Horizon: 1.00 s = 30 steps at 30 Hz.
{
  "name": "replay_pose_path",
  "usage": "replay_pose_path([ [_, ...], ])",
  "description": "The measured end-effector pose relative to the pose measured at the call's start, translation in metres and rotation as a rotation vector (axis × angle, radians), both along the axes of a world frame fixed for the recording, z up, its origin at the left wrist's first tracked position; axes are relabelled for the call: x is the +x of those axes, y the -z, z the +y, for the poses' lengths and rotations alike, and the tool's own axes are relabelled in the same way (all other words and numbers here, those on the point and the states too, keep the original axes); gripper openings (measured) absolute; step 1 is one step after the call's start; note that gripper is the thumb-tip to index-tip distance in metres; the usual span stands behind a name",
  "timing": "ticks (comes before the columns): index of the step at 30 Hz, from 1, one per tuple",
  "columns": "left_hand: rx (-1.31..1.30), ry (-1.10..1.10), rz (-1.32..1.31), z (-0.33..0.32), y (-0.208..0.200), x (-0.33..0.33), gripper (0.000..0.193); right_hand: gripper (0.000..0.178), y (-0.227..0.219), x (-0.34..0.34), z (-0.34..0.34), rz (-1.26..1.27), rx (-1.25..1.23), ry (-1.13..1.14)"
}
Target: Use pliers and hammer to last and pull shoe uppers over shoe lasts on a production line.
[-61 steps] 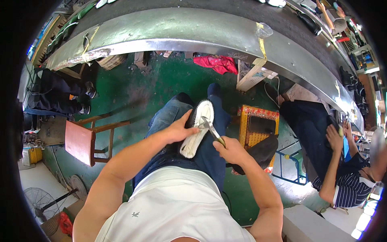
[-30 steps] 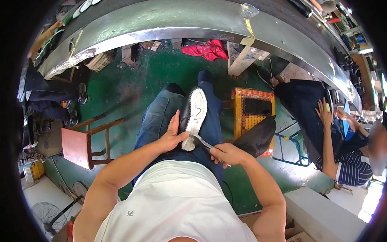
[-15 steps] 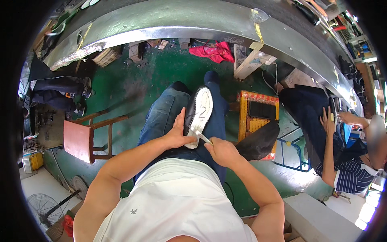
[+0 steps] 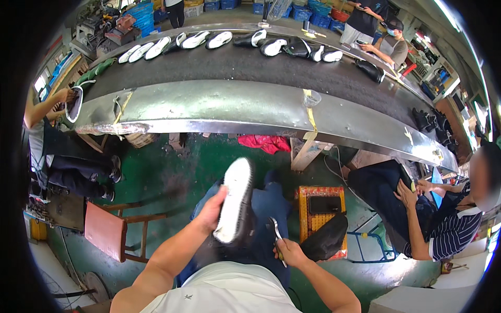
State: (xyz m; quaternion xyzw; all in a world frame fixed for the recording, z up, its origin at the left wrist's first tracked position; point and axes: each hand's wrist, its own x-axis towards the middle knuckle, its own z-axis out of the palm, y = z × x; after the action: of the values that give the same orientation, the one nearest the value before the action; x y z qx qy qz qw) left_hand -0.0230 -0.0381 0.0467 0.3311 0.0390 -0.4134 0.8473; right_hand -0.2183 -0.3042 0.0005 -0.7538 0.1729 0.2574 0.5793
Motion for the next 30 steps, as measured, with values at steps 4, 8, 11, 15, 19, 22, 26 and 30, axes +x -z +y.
replay_pose_path([
  [4,-0.350,0.057,0.120,0.010,-0.047,0.009,0.073,0.043,-0.024,0.008,0.006,-0.157,-0.545,-0.369],
  [8,-0.241,-0.012,0.352,-0.002,-0.007,-0.003,0.071,0.047,-0.050,0.004,0.031,-0.386,-0.889,-0.669],
  [11,-0.353,-0.028,0.396,-0.009,0.010,-0.001,0.068,0.047,-0.058,0.006,0.036,-0.351,-0.908,-0.690],
  [15,-0.353,-0.064,0.425,-0.003,0.018,-0.004,0.068,0.045,-0.052,-0.003,0.036,-0.392,-0.914,-0.662],
  [19,-0.283,-0.088,0.419,0.000,0.013,-0.009,0.070,0.044,-0.054,-0.007,0.036,-0.453,-0.944,-0.655],
  [22,-0.245,-0.098,0.395,0.001,0.013,-0.016,0.071,0.045,-0.058,-0.007,0.036,-0.431,-0.932,-0.686],
  [26,-0.201,-0.240,0.356,-0.002,0.000,-0.034,0.067,0.076,-0.076,0.007,0.035,-0.642,-0.827,-0.570],
  [30,-0.015,-0.337,-0.042,-0.008,-0.033,-0.048,0.065,0.097,-0.127,0.053,0.054,-0.483,-0.035,-0.207],
])
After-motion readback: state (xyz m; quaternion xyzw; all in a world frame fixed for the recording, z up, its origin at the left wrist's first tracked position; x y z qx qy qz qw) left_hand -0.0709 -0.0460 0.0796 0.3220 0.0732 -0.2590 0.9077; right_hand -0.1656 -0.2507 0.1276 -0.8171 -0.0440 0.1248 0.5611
